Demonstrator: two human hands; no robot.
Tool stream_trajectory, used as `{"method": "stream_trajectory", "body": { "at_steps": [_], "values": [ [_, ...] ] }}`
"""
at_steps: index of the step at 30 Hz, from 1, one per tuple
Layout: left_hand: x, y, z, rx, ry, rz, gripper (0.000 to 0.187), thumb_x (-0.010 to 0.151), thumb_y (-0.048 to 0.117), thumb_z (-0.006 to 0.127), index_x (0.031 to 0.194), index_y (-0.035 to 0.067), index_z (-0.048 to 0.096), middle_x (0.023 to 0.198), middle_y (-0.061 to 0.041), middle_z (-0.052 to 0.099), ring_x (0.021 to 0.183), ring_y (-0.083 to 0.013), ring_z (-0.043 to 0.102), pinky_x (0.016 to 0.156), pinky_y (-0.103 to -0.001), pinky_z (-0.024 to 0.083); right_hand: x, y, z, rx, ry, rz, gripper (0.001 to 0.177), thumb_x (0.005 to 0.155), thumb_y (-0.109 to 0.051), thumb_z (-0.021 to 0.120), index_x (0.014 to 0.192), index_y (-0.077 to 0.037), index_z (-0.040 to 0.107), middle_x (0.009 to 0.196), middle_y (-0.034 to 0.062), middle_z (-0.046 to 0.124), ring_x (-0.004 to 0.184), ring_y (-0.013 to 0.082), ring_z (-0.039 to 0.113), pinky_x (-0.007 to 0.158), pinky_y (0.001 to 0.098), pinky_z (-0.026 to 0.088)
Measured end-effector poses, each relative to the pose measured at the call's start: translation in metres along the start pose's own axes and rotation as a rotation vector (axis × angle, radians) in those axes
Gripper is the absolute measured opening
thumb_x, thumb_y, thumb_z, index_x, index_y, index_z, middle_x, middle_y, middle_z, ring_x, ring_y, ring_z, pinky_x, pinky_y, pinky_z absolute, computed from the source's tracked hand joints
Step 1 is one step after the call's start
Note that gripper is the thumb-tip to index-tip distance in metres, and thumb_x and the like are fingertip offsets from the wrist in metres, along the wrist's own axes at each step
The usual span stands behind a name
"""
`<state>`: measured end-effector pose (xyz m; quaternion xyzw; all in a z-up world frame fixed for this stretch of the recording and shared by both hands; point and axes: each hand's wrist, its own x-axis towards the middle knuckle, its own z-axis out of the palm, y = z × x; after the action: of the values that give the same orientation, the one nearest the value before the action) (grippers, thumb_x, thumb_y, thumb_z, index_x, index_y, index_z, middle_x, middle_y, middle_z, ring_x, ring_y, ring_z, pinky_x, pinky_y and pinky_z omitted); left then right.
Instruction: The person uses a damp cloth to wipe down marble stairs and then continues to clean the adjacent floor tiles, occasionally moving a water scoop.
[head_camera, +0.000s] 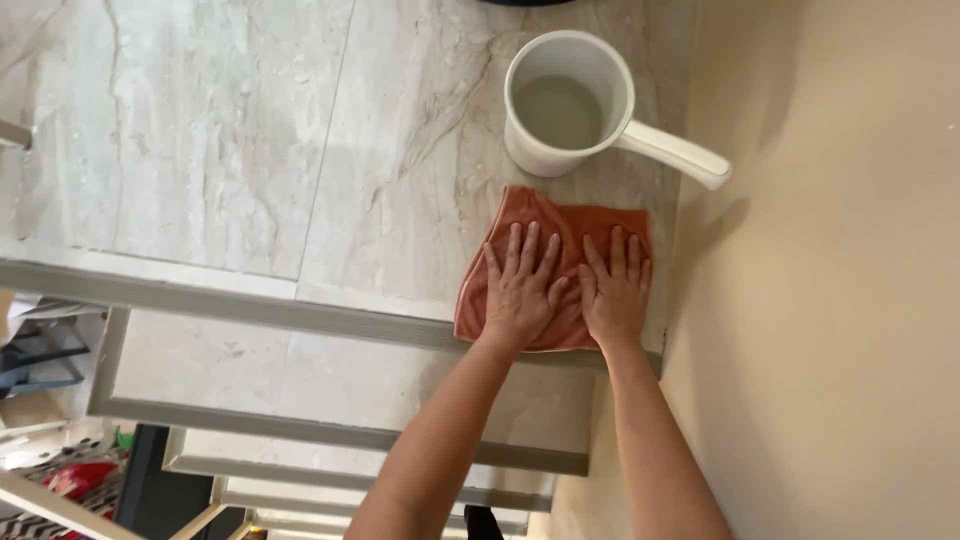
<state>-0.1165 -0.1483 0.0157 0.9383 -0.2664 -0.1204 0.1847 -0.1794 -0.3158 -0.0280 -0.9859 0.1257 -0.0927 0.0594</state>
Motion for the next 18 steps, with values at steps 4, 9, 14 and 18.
{"method": "stream_trajectory", "body": {
  "at_steps": [4,9,14,18],
  "values": [
    [0.028,0.024,0.004,-0.02,0.048,-0.063,0.077,0.098,0.06,0.037,0.163,0.022,0.023,0.172,-0.013,0.011,0.159,-0.0385,-0.001,0.12,-0.072,-0.002,0.046,0.025,0.002,0.002,-0.031,0.024,0.051,0.11,-0.05,0.038,0.158,-0.034,0.044,0.17,0.0092,0.027,0.157,0.0363,0.018,0.121,0.0637,0.02],
    [0.062,0.045,0.014,-0.021,0.102,-0.173,0.08,0.097,0.059,0.041,0.163,0.017,0.024,0.172,-0.015,0.01,0.158,-0.04,-0.008,0.12,-0.074,-0.005,0.092,0.045,-0.002,0.072,-0.04,-0.029,0.052,0.111,-0.052,0.036,0.159,-0.033,0.043,0.17,0.0124,0.026,0.156,0.0381,0.014,0.122,0.0646,0.017],
    [0.047,0.045,0.024,0.027,0.114,-0.161,0.078,0.099,0.06,0.04,0.163,0.019,0.024,0.173,-0.012,0.011,0.159,-0.0374,-0.004,0.122,-0.071,-0.002,0.079,0.046,0.009,0.05,-0.079,0.023,0.054,0.111,-0.053,0.036,0.161,-0.032,0.04,0.171,0.0114,0.021,0.157,0.0372,0.011,0.123,0.0638,0.015],
    [0.034,0.028,0.032,0.071,0.101,-0.056,0.077,0.101,0.059,0.039,0.165,0.02,0.021,0.174,-0.011,0.007,0.16,-0.037,-0.003,0.123,-0.07,0.0,0.048,0.028,0.01,0.016,-0.005,0.081,0.057,0.11,-0.05,0.041,0.161,-0.025,0.043,0.17,0.0169,0.025,0.154,0.042,0.016,0.12,0.0654,0.018]
  ]
}}
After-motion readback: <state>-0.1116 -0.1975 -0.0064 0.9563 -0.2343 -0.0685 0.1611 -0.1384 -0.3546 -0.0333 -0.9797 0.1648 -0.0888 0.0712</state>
